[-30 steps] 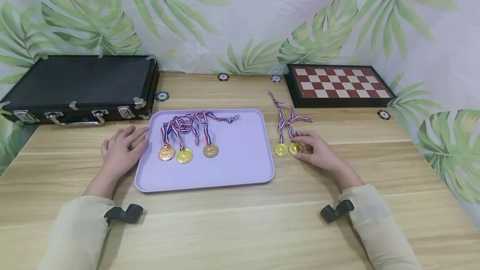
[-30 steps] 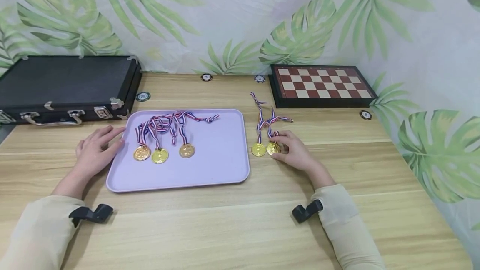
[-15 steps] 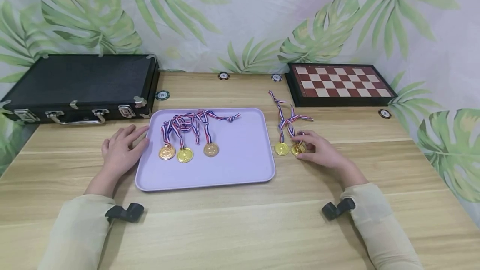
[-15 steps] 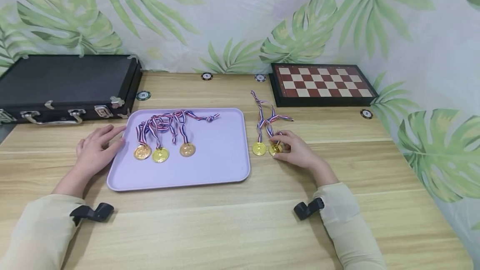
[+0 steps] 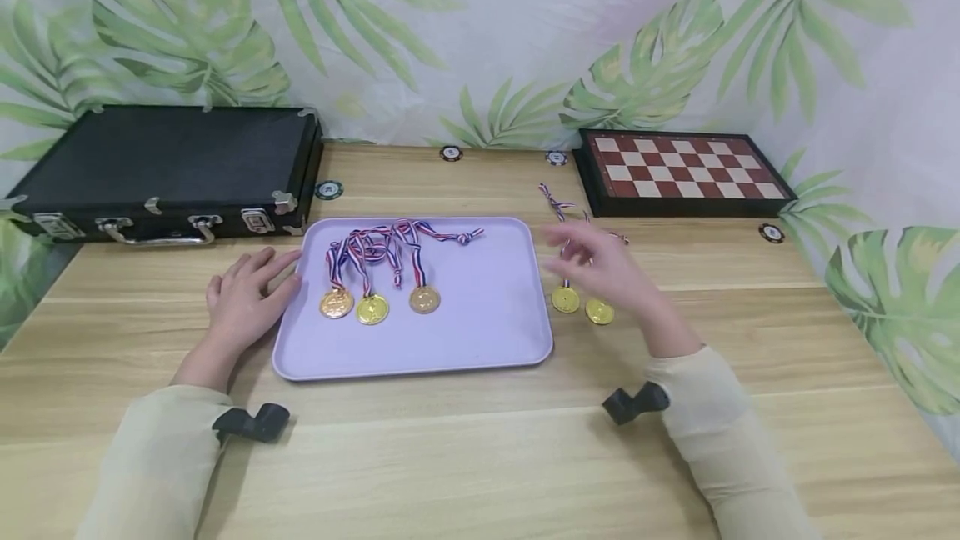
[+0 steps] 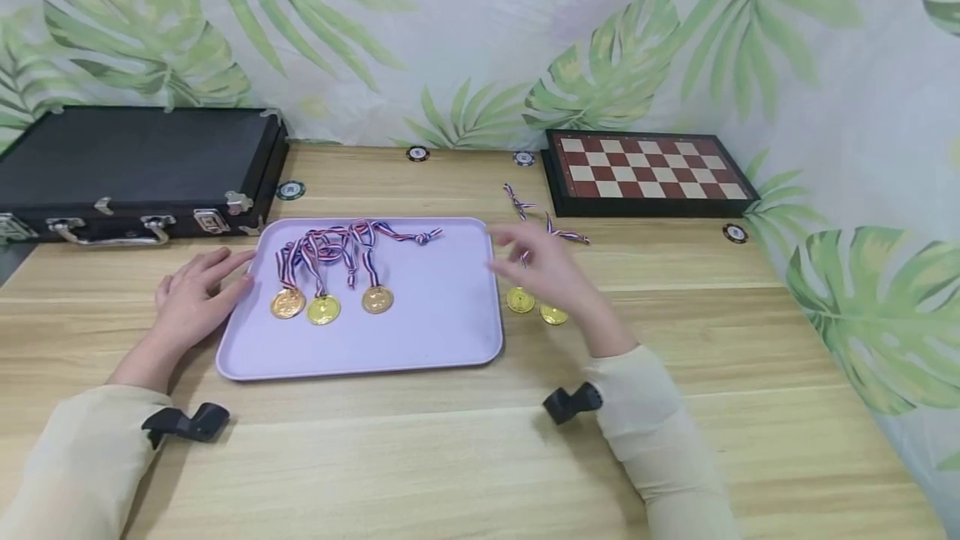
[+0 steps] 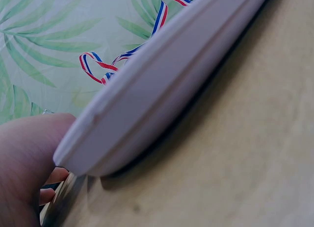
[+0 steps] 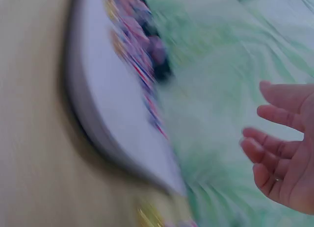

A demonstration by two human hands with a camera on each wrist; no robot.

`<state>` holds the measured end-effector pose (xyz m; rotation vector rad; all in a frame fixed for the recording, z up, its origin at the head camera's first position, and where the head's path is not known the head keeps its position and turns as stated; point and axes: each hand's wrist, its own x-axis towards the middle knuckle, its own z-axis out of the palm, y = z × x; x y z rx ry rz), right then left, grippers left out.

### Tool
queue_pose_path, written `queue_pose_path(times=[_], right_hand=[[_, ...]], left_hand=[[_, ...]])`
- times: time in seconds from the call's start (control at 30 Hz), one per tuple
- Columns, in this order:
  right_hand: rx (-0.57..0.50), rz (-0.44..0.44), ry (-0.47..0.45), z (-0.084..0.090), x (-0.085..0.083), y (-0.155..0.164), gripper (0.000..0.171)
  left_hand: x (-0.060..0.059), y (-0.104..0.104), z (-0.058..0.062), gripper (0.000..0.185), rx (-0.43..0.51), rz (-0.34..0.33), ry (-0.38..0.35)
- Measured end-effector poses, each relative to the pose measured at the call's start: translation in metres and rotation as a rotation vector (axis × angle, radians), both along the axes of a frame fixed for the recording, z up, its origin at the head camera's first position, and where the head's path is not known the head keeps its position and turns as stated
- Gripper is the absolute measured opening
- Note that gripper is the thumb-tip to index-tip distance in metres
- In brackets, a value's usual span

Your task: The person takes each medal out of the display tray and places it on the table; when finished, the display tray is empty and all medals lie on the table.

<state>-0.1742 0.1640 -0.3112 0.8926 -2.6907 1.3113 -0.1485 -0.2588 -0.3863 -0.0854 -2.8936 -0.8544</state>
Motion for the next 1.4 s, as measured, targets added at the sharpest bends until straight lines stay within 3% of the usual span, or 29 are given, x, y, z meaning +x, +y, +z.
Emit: queue_pose_path(times=[0.13, 0.3, 0.43, 0.6, 0.7, 1.0, 1.17, 1.4], right_hand=[[0.016, 0.123, -0.054, -0.016, -0.002, -0.045, 0.035], [0.096, 0.192, -0.111, -0.036, -0.002, -0.086, 0.037], [0.179, 0.215, -0.039, -0.046, -0.001, -0.107, 0.038], [0.38, 0.191, 0.071, -0.059, -0.005, -0.122, 0.047], [0.451, 0.172, 0.088, -0.063, -0.005, -0.126, 0.048], [0.466, 0.1, -0.053, -0.057, -0.002, -0.126, 0.039], [0.443, 0.104, -0.071, -0.056, -0.002, -0.126, 0.036], [0.221, 0.172, -0.074, -0.063, 0.004, -0.124, 0.035]], left_hand=[[-0.003, 0.003, 0.001, 0.046, 0.001, 0.0, 0.008], [-0.004, 0.005, 0.0, 0.044, 0.003, 0.0, 0.021], [-0.003, 0.005, 0.0, 0.044, 0.005, -0.002, 0.023], [-0.002, 0.004, 0.0, 0.045, 0.003, -0.001, 0.016], [-0.001, 0.004, -0.001, 0.045, 0.003, -0.002, 0.007], [-0.001, 0.001, -0.001, 0.046, -0.003, -0.009, 0.011], [0.0, 0.0, -0.002, 0.045, -0.002, -0.007, 0.017], [0.001, 0.0, -0.002, 0.045, 0.0, -0.005, 0.019]])
